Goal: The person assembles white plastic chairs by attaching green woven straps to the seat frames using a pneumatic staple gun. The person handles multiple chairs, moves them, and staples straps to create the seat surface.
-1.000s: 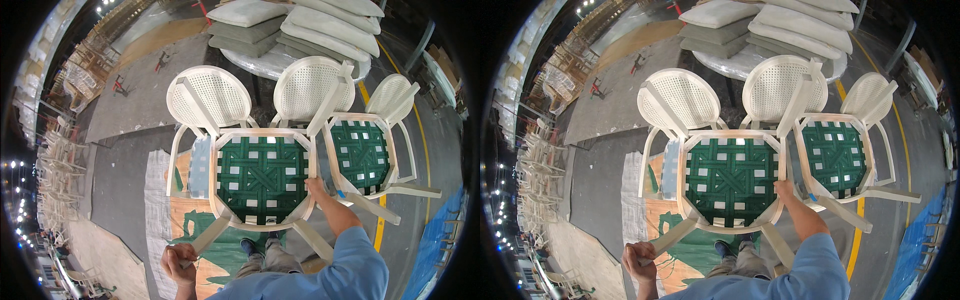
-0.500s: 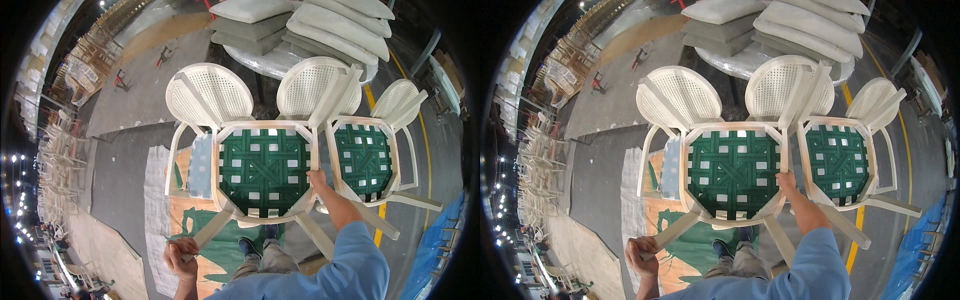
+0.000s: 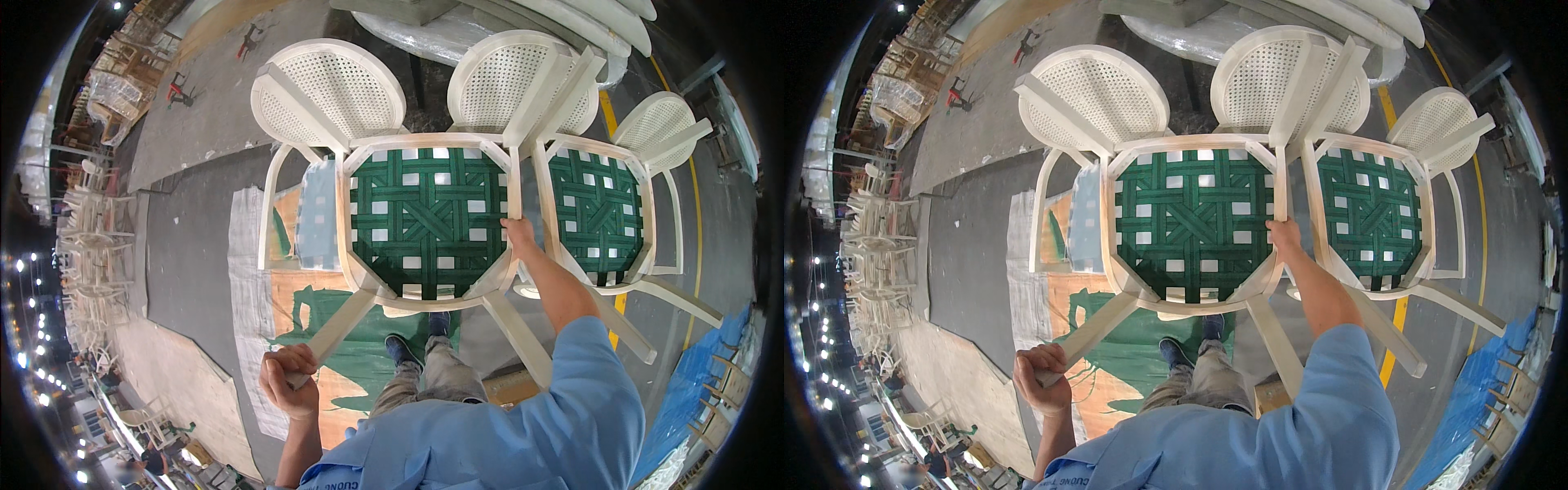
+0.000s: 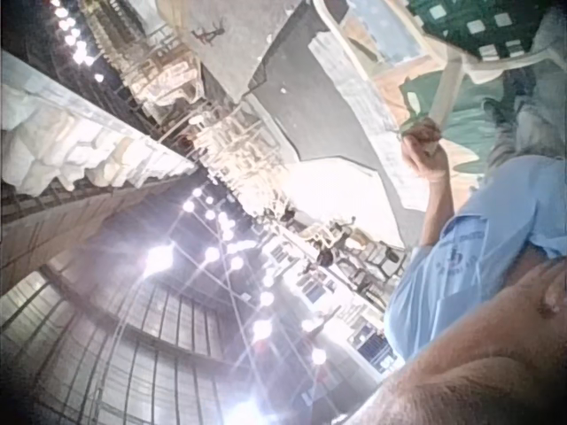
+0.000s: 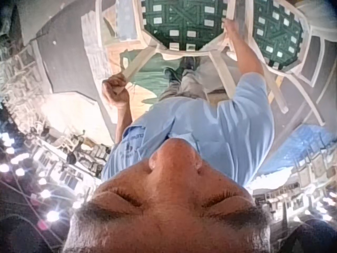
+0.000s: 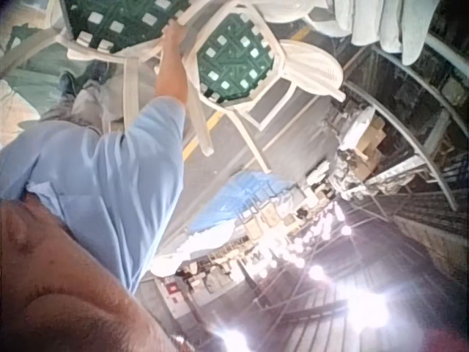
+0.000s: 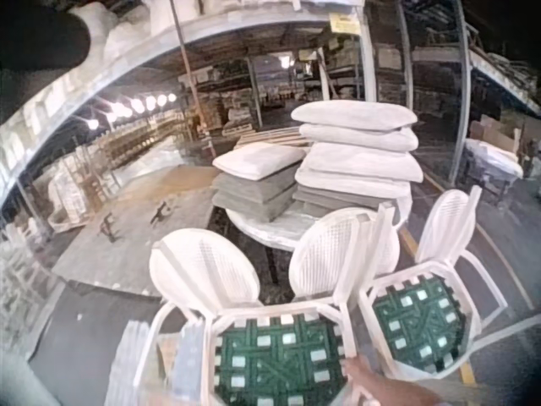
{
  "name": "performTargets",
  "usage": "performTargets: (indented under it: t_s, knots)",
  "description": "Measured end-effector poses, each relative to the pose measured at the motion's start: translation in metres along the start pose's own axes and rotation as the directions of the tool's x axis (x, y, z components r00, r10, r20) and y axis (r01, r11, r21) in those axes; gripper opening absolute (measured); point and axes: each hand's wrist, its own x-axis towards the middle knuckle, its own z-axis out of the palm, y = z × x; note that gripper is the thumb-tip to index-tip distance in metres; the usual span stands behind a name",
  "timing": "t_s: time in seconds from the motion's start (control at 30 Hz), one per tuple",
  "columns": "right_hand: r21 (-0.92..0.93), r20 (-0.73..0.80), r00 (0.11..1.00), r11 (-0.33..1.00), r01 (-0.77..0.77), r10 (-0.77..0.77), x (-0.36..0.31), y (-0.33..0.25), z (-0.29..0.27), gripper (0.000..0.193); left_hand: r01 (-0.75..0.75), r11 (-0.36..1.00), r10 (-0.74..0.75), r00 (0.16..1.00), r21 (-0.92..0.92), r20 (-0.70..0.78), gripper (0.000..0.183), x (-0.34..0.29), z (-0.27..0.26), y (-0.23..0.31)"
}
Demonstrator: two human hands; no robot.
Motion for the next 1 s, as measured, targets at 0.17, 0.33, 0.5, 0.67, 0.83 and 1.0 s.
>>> performTargets:
  t_s: [0.17,0.33,0.5,0.67,0.83,1.0]
  knots:
    - [-0.007,0.040,0.999,1.000,-0.009,0.009,0.001,-0.004,-0.002,0.040,0.022,0.999,-0.023,1.000,-0.024,-0.020,0.040,-0.004,-0.002,0.001]
    - [0.051,0.071,0.997,0.999,-0.013,0.010,0.001,0.000,-0.003,0.044,0.021,1.000,-0.021,1.000,0.009,0.003,0.038,-0.010,0.002,0.004]
    - [-0.041,0.056,0.991,0.991,0.125,-0.123,-0.004,-0.008,-0.013,0.056,0.022,0.999,-0.021,1.000,0.036,-0.007,0.040,-0.010,-0.001,0.006]
    - [-0.243,0.036,0.997,0.967,0.074,-0.067,-0.038,-0.011,-0.020,0.082,0.075,0.992,-0.072,0.997,0.105,-0.032,0.038,-0.020,-0.001,0.002]
    - [-0.038,0.022,0.999,0.999,-0.031,0.032,-0.083,0.023,-0.052,0.088,0.145,0.989,-0.145,0.989,0.016,-0.036,0.046,-0.022,-0.008,-0.003]
    - [-0.005,0.024,0.992,0.992,-0.127,0.127,-0.160,0.115,-0.093,0.058,0.146,0.988,-0.133,0.973,-0.058,0.190,0.051,-0.018,-0.022,-0.006]
